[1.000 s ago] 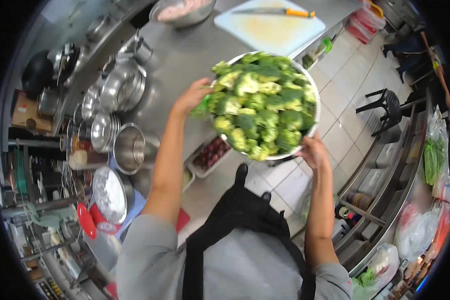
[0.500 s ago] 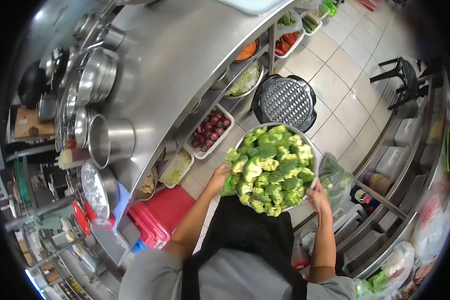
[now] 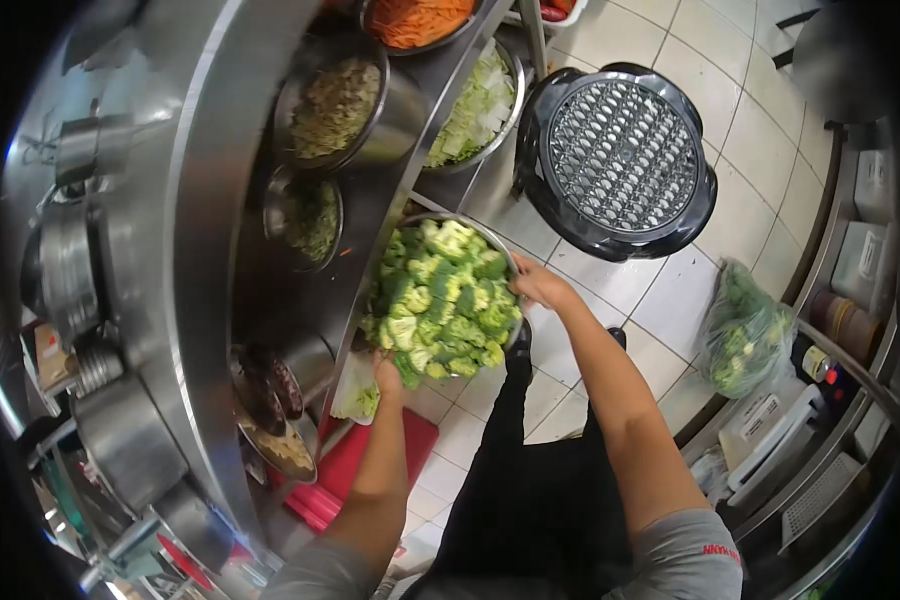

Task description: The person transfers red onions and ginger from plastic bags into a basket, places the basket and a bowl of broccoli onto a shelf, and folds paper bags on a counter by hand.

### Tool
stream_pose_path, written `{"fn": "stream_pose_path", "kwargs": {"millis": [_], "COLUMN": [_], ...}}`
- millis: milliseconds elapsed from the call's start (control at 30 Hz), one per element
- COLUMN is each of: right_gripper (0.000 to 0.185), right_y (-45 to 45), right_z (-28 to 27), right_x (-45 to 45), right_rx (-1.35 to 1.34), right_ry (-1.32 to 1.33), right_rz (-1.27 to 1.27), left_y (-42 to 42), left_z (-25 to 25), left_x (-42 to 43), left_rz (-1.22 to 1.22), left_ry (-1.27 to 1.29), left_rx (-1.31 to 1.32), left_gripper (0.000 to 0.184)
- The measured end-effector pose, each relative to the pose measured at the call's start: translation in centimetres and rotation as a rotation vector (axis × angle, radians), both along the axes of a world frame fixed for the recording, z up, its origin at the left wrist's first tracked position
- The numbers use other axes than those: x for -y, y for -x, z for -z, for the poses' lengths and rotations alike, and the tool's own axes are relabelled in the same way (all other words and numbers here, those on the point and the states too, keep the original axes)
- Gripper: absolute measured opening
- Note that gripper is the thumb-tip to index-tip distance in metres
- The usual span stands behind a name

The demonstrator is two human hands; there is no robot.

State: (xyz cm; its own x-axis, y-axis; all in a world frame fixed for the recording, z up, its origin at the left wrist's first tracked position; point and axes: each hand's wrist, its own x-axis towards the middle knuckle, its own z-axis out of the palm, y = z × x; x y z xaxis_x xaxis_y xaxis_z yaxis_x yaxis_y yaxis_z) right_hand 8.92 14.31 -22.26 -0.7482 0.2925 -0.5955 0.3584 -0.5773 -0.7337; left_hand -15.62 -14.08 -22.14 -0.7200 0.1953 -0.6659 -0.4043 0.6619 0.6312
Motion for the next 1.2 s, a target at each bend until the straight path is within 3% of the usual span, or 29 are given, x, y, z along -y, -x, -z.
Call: {"fn": "stream_pose_path", "kwargs": {"millis": [67, 167, 333, 433, 467, 500, 533, 600, 633, 700, 867, 933, 967, 1067, 1100, 1167, 1200], "right_gripper": [0.066, 0.064, 0.060, 0.061, 0.065, 0.071, 0.087, 0.089, 0.089, 0.090, 0.091, 0.092, 0.094, 0.096, 0.095, 0.089, 0.082], "right_y": [3.3, 7.3, 8.7, 7.3, 6.9, 6.5, 6.8, 8.3, 8.9, 9.3, 9.9, 10.5, 10.1, 9.6, 8.6, 7.7, 5.9], "right_z": [0.4, 1.5, 2.3, 2.5, 3.3, 4.1, 4.3, 4.6, 4.6, 4.6, 5.4, 6.4, 6.3, 5.8, 4.5, 10.0, 10.9], "right_x": [-1.1, -2.1, -1.4, 0.5, 2.3, 4.0, 5.8, 8.6, 8.6, 8.9, 8.2, 7.9, 7.4, 6.2, 6.4, 9.2, 10.5], "right_rx": [0.012, 0.026, 0.014, -0.024, 0.087, 0.199, 0.176, -0.205, -0.205, -0.326, -0.217, -0.265, -0.191, -0.015, 0.036, 0.061, 0.085], "right_ry": [0.017, -0.066, -0.056, 0.145, 0.354, 0.560, 0.712, 0.960, 0.971, 0.841, 0.769, 0.831, 0.925, 0.798, 0.672, 0.260, 0.228], "right_rz": [0.011, -0.001, 0.090, 0.229, 0.474, 0.721, 0.726, 0.748, 0.758, 0.762, 0.696, 0.652, 0.581, 0.432, 0.514, 0.522, 0.548], "left_y": [2.0, 3.1, 4.5, 5.2, 4.9, 4.6, 4.5, 4.8, 5.5, 6.5, 7.7, 11.2, 14.6, 12.5, 11.3, 5.9, 4.4], "left_z": [0.9, 0.0, -0.1, 0.5, -0.2, -0.4, -0.2, 0.1, 0.6, 1.5, 3.2, 6.7, 10.0, 7.3, 6.7, 2.4, 1.9], "left_x": [-0.9, -3.6, -4.0, -3.2, -3.5, -4.0, -4.1, -3.9, -3.3, -1.7, -2.2, 1.0, 4.2, 2.8, 2.9, -0.2, 1.7], "left_rz": [-0.186, -0.211, -0.215, -0.277, -0.232, -0.184, -0.180, -0.184, -0.134, -0.134, -0.157, -0.177, -0.111, -0.177, -0.241, -0.527, -0.511], "left_ry": [-0.125, -0.255, -0.209, -0.287, -0.279, -0.273, -0.272, -0.314, -0.312, -0.275, -0.367, -0.434, -0.344, -0.384, -0.296, -0.296, -0.318], "left_rx": [-0.087, -0.108, -0.045, 0.023, 0.050, 0.079, 0.086, 0.074, 0.074, 0.017, 0.058, 0.112, 0.019, 0.045, -0.038, 0.000, 0.008], "left_gripper": [0.040, 0.036, 0.030, 0.032, 0.032, 0.032, 0.032, 0.032, 0.031, 0.031, 0.036, 0.038, 0.039, 0.040, 0.041, 0.033, 0.033]}}
